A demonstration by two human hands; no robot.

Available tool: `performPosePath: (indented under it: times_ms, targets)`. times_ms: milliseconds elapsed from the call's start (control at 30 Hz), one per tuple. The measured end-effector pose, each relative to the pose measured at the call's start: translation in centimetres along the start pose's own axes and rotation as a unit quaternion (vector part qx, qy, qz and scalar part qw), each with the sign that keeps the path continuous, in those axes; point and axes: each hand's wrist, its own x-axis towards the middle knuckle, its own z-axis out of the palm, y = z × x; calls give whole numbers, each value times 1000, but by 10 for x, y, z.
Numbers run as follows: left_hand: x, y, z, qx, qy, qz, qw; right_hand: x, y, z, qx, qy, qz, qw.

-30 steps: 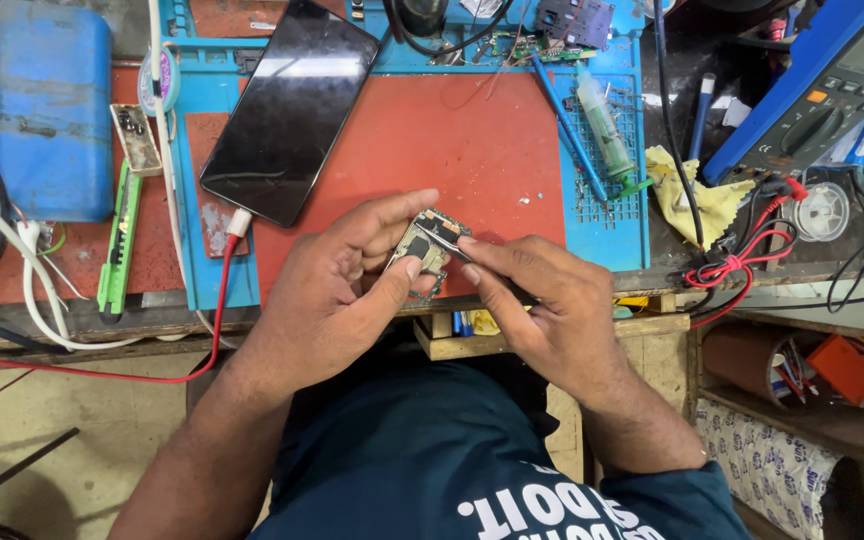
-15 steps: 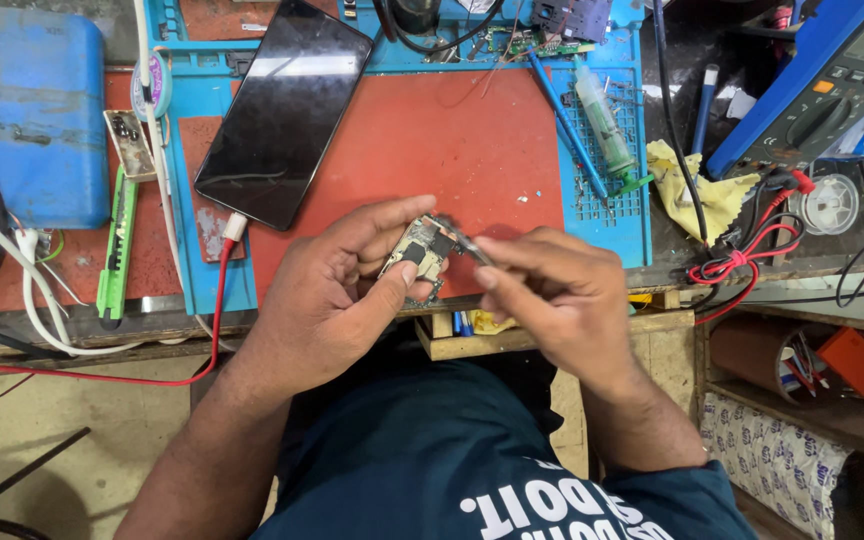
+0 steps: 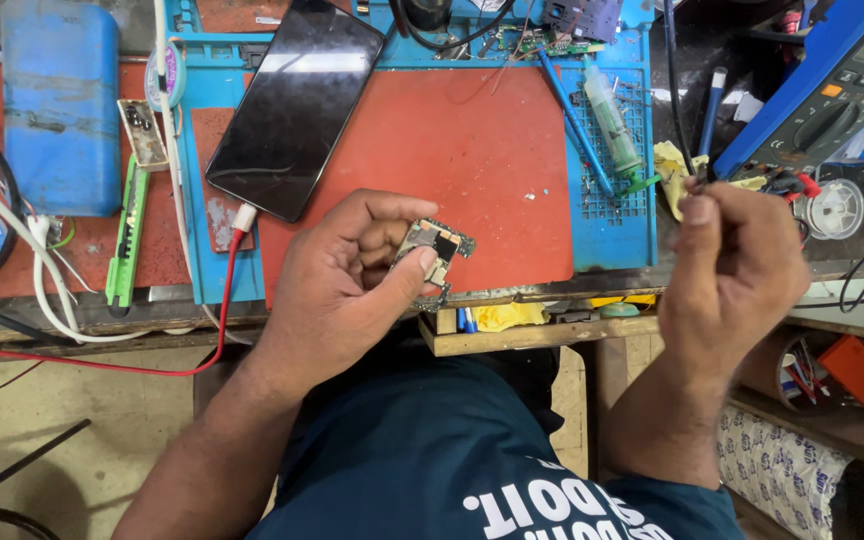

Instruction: The person cleans a small electronic component with a brush and sponge, then uses tweezers to remove and reposition a small part on the component. The work is performed on a cluttered workbench with a smartphone and multimeter nearby.

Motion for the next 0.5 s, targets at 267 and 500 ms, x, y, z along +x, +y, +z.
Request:
performPosePath:
  times_ms: [267,500]
  targets:
    - [0,-4,0,-63,16,0,998,15,-57,5,-107,-114,38,987]
    - [1,-1,0,-5,-18,-3,1000,-9,-109,50,-66,-239,-103,963]
